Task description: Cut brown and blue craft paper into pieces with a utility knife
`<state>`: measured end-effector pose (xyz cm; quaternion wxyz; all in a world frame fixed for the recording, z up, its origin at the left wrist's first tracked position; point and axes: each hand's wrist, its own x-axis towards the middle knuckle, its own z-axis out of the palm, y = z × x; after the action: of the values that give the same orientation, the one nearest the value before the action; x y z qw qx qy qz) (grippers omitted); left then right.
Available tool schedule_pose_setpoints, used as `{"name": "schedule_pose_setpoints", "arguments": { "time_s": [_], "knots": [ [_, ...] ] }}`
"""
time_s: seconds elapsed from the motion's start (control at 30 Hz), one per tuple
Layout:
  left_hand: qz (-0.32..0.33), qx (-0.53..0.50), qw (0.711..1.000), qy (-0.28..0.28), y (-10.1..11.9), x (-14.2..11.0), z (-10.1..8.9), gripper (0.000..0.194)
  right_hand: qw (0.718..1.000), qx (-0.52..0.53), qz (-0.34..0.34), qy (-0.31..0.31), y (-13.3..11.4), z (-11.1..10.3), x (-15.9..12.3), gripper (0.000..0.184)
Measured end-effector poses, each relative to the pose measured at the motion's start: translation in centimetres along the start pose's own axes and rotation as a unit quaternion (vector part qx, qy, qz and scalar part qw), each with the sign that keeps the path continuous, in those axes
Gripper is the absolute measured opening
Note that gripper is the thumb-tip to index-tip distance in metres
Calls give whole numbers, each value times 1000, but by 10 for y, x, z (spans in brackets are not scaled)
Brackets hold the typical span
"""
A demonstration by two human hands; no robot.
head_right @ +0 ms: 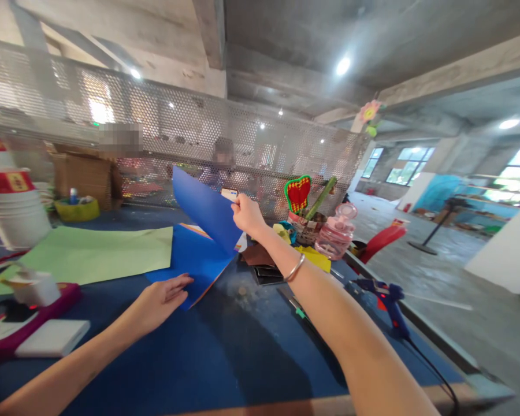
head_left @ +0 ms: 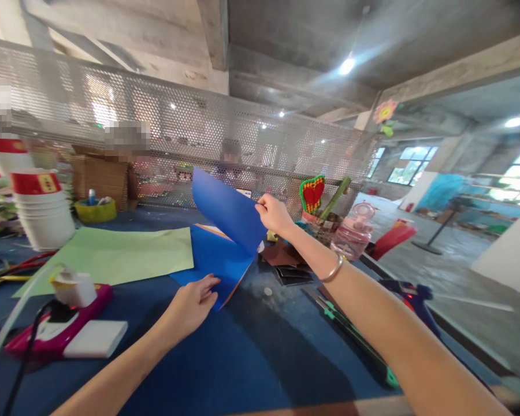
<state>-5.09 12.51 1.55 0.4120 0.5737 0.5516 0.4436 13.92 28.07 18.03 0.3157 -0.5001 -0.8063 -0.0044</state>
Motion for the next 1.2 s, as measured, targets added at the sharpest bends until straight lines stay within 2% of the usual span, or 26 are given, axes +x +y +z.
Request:
{"name": "schedule_pose_setpoints", "arguments": {
  "time_s": [0.17,0.3,0.37,0.47,0.6,0.7,0.83,0.97,1.07,1.2],
  "knots": [
    [9,48,999,-3,2,1,-1,34,998,-10,-23,62,-5,-35,15,25],
    [11,62,998,9,2,3,-1,34,996,-9,-67,54,-20,-49,0,25],
    [9,54,998,17,2,4,0,33,996,-11,-88,27,-29,-41,-21,26],
    [2,25,998,50,2,4,-3,32,992,-20,-118,-45,-39,-10,-64,28],
    [-10,-34,986,166,8,2,-16,35,972,-32,-171,-156,-43,38,-116,32],
    [-35,-88,965,245,17,-2,-26,38,958,-39,-195,-204,-43,57,-137,37],
    [-81,-166,945,269,30,-7,-29,38,947,-38,-219,-230,-43,59,-142,39],
    [-103,-225,935,252,38,-10,-25,37,946,-36,-222,-236,-42,57,-135,25],
    [-112,-246,932,244,42,-11,-24,36,947,-33,-216,-237,-42,59,-131,22],
    [-103,-240,929,263,48,-16,-26,36,950,-24,-206,-232,-43,62,-129,22]
  ]
}}
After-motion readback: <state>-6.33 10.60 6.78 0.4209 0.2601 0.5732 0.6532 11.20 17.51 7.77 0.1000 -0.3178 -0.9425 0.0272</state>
